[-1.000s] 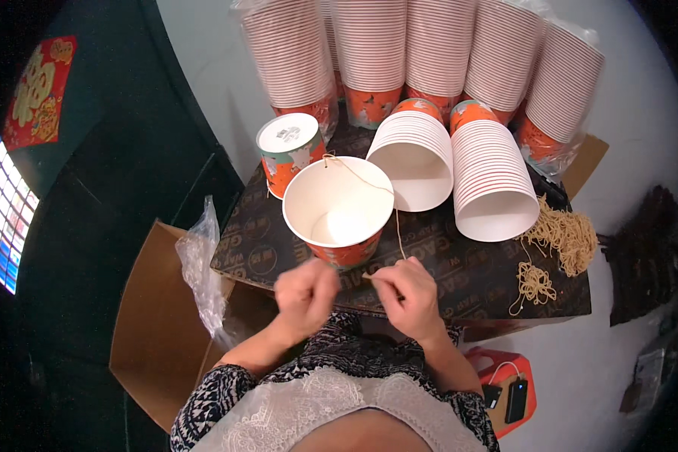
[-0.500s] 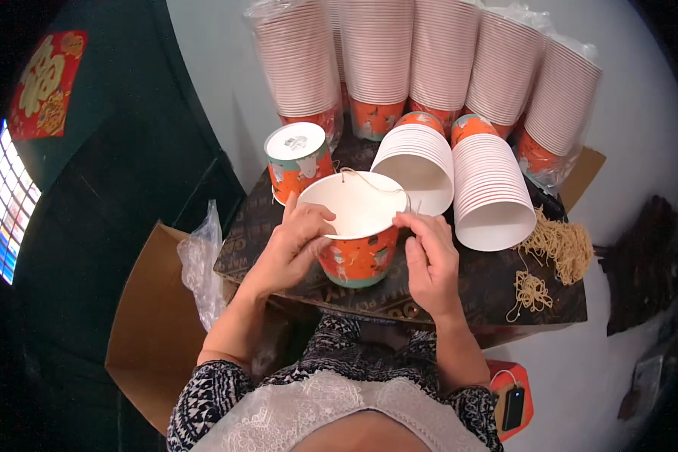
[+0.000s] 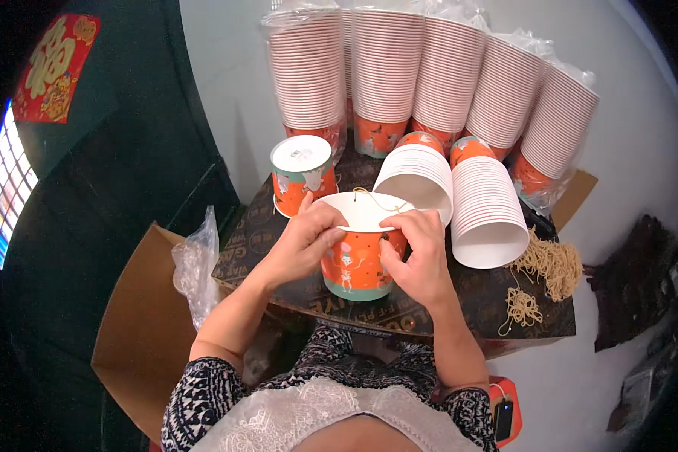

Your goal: The recorder unpacks stacks of paper cups from plastic bags and organizes them into a cardboard box.

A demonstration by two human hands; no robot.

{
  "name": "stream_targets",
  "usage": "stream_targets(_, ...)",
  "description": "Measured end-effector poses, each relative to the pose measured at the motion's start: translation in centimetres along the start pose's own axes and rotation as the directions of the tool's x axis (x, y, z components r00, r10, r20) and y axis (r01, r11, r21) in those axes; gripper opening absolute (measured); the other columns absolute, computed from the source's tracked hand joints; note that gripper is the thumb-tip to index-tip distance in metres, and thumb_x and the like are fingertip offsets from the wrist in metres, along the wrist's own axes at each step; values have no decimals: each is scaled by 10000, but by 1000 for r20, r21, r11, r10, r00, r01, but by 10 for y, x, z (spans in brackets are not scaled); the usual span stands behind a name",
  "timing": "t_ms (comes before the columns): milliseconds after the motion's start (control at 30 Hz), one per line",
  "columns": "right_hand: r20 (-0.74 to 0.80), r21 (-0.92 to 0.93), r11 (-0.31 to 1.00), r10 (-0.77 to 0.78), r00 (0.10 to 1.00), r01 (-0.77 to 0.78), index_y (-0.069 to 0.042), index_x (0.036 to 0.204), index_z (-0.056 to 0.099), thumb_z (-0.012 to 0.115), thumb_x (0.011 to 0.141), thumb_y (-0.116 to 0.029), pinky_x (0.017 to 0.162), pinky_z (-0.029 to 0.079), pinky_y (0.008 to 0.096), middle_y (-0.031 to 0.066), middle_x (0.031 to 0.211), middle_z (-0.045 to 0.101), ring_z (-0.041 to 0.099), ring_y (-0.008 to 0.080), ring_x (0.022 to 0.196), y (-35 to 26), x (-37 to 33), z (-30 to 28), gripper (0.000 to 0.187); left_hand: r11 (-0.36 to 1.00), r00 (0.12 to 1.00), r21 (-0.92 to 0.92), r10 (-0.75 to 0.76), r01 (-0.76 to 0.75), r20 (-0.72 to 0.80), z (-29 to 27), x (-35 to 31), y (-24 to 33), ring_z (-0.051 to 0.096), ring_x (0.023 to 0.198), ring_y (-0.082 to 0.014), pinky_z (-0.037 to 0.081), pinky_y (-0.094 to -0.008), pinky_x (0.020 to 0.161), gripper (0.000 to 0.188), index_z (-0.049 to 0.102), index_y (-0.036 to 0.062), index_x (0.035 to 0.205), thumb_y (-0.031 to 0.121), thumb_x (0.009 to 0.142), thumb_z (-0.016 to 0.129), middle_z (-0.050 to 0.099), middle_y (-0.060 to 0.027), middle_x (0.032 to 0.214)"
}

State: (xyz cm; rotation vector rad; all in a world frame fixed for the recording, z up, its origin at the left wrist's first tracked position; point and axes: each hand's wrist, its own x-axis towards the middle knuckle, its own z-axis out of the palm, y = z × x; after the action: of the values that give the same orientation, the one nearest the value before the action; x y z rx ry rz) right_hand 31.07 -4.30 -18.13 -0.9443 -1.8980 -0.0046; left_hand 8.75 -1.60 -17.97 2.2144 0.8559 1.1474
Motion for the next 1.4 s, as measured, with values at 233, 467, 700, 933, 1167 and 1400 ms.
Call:
stream_targets(233, 12, -37, 998, 55, 998, -54, -82, 912, 614, 696, 707, -88, 804, 378, 403, 52, 890, 584, 492, 266, 903, -3, 0, 1, 220, 996, 999, 80, 49, -48, -13, 3, 0, 2, 569, 875, -228, 65, -569, 1147, 34, 563, 46, 855, 30, 885, 565, 523, -44, 793)
stream_targets(467, 14, -18, 999, 39, 999, -39, -84, 912, 592, 702, 702, -51, 785, 367, 402, 62, 891, 568, 480, 285, 887, -1, -11, 7, 239, 975, 996, 208, 90, -83, -23, 5, -12, 14, 598, 872, -242, 124, -538, 1159, 43, 591, 42, 848, -1, 843, 591, 561, -46, 805)
stream_targets(700, -9, 1, 997, -79, 997, 79, -94, 925, 568, 723, 686, -36, 790, 355, 407, 64, 915, 560, 487, 290, 913, -3, -39, 18, 291, 979, 998, 201, 13, -24, 56, 5, -32, 27, 621, 760, -347, 494, -448, 806, 85, 624, 30, 919, 93, 867, 601, 627, -150, 758)
stream_targets(933, -10, -6, 991, -130, 991, 130, -101, 923, 572, 730, 672, -53, 815, 347, 411, 54, 934, 575, 502, 280, 898, -3, -64, 19, 301, 966, 846, 258, -135, -3, 515, -4, -6, 45, 645, 802, -372, 487, -451, 677, 204, 624, 46, 1060, 166, 902, 575, 658, -211, 817)
stream_targets(1167, -18, 2, 984, -177, 984, 177, -81, 925, 547, 705, 659, 0, 797, 360, 413, 71, 911, 561, 490, 297, 860, -6, -69, 21, 320, 982, 611, 38, -145, 184, 778, 13, 21, 26, 578, 715, -204, 457, -334, 663, 152, 614, 9, 984, 142, 917, 585, 633, -98, 791)
stream_targets(1400, -29, -20, 987, -159, 987, 159, -103, 940, 565, 745, 723, -102, 816, 346, 415, 55, 931, 560, 498, 284, 875, -6, -75, 22, 282, 932, 526, -18, -188, 362, 830, 19, 26, 19, 486, 682, -102, 416, -285, 607, 156, 601, -2, 912, 151, 933, 574, 567, -4, 726)
